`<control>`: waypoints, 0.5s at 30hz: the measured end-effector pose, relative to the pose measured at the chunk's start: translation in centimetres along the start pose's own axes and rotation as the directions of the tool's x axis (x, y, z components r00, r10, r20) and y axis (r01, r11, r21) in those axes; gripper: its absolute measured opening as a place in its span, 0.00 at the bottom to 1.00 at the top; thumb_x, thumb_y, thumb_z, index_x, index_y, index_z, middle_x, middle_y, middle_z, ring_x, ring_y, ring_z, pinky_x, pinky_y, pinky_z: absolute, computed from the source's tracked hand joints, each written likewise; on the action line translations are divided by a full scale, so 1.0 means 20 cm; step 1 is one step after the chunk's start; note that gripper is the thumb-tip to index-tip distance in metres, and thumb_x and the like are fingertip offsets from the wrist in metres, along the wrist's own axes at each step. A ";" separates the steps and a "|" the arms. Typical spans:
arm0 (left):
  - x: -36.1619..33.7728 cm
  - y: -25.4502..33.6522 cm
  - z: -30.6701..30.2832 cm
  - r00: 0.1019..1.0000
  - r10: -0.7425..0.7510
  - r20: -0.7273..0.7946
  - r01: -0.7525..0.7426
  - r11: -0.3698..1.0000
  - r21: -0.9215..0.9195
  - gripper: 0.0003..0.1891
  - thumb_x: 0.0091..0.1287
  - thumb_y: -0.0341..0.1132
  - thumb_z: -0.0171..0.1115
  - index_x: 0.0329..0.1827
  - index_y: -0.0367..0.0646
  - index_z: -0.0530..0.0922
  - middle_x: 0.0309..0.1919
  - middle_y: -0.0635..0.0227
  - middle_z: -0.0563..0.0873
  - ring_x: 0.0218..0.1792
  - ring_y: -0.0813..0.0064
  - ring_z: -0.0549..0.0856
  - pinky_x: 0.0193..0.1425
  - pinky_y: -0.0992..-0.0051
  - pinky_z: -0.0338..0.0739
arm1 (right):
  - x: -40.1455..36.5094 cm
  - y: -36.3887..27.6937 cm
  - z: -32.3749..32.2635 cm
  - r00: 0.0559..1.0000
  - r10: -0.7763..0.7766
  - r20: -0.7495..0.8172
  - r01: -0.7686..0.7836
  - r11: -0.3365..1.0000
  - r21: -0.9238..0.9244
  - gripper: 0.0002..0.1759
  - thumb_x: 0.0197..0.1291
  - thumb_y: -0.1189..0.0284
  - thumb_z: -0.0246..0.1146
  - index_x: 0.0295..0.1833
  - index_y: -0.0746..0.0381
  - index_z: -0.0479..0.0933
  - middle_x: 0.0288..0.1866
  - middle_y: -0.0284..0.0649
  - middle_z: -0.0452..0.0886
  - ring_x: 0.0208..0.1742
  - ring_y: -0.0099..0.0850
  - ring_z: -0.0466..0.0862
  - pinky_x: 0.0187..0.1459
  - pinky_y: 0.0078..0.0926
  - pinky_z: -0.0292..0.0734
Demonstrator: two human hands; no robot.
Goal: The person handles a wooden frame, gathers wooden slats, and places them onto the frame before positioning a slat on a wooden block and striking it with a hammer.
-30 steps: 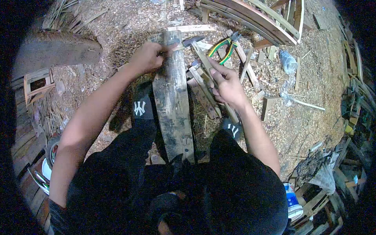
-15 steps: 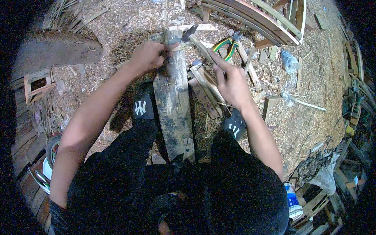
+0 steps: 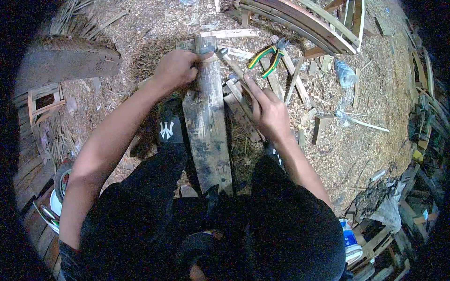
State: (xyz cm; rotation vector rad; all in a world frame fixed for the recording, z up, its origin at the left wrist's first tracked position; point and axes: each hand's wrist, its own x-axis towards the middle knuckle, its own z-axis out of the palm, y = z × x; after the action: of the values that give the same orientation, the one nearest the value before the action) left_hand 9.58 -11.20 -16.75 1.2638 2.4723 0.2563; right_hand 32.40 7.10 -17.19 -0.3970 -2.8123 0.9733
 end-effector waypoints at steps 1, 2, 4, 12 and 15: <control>0.00 0.01 -0.01 1.000 -0.004 0.022 0.004 1.000 -0.007 0.14 0.61 0.30 0.59 0.45 0.48 0.89 0.38 0.54 0.90 0.43 0.51 0.90 0.51 0.51 0.85 | 0.00 0.01 0.01 1.000 -0.023 0.008 0.023 0.999 -0.041 0.31 0.64 0.83 0.61 0.72 0.50 0.77 0.35 0.53 0.83 0.33 0.48 0.85 0.38 0.40 0.82; -0.01 0.01 -0.01 1.000 -0.005 0.025 0.005 1.000 -0.005 0.14 0.61 0.30 0.59 0.45 0.48 0.89 0.38 0.54 0.90 0.43 0.51 0.90 0.51 0.51 0.85 | -0.01 0.01 0.02 1.000 0.003 0.014 -0.002 0.999 -0.051 0.31 0.64 0.82 0.61 0.72 0.50 0.76 0.35 0.53 0.83 0.33 0.48 0.85 0.38 0.42 0.82; -0.01 0.01 -0.01 1.000 0.019 -0.005 -0.019 1.000 -0.007 0.12 0.63 0.32 0.60 0.45 0.48 0.89 0.38 0.54 0.90 0.43 0.51 0.90 0.51 0.51 0.85 | 0.00 -0.02 0.01 1.000 -0.001 0.002 0.001 1.000 -0.028 0.31 0.65 0.82 0.61 0.73 0.50 0.76 0.36 0.53 0.83 0.33 0.48 0.85 0.39 0.41 0.82; 0.00 0.01 0.00 1.000 0.019 -0.020 -0.018 0.999 0.048 0.11 0.65 0.33 0.60 0.44 0.48 0.89 0.37 0.52 0.90 0.40 0.50 0.90 0.49 0.52 0.85 | 0.01 0.00 -0.01 1.000 0.002 -0.013 -0.002 1.000 -0.006 0.34 0.66 0.77 0.62 0.76 0.41 0.72 0.31 0.49 0.80 0.31 0.48 0.84 0.37 0.45 0.83; 0.00 0.01 0.01 1.000 0.003 -0.005 -0.003 1.000 0.027 0.11 0.66 0.37 0.62 0.45 0.43 0.89 0.38 0.51 0.90 0.41 0.49 0.90 0.50 0.52 0.86 | 0.01 -0.03 -0.03 1.000 -0.012 0.026 0.014 0.998 -0.067 0.31 0.66 0.81 0.61 0.74 0.50 0.75 0.39 0.53 0.85 0.32 0.44 0.85 0.37 0.39 0.83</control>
State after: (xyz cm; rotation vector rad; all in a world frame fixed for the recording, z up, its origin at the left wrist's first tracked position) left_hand 9.76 -11.07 -16.85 1.2792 2.4863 0.2279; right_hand 32.24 7.03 -16.34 -0.3758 -2.8730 0.8892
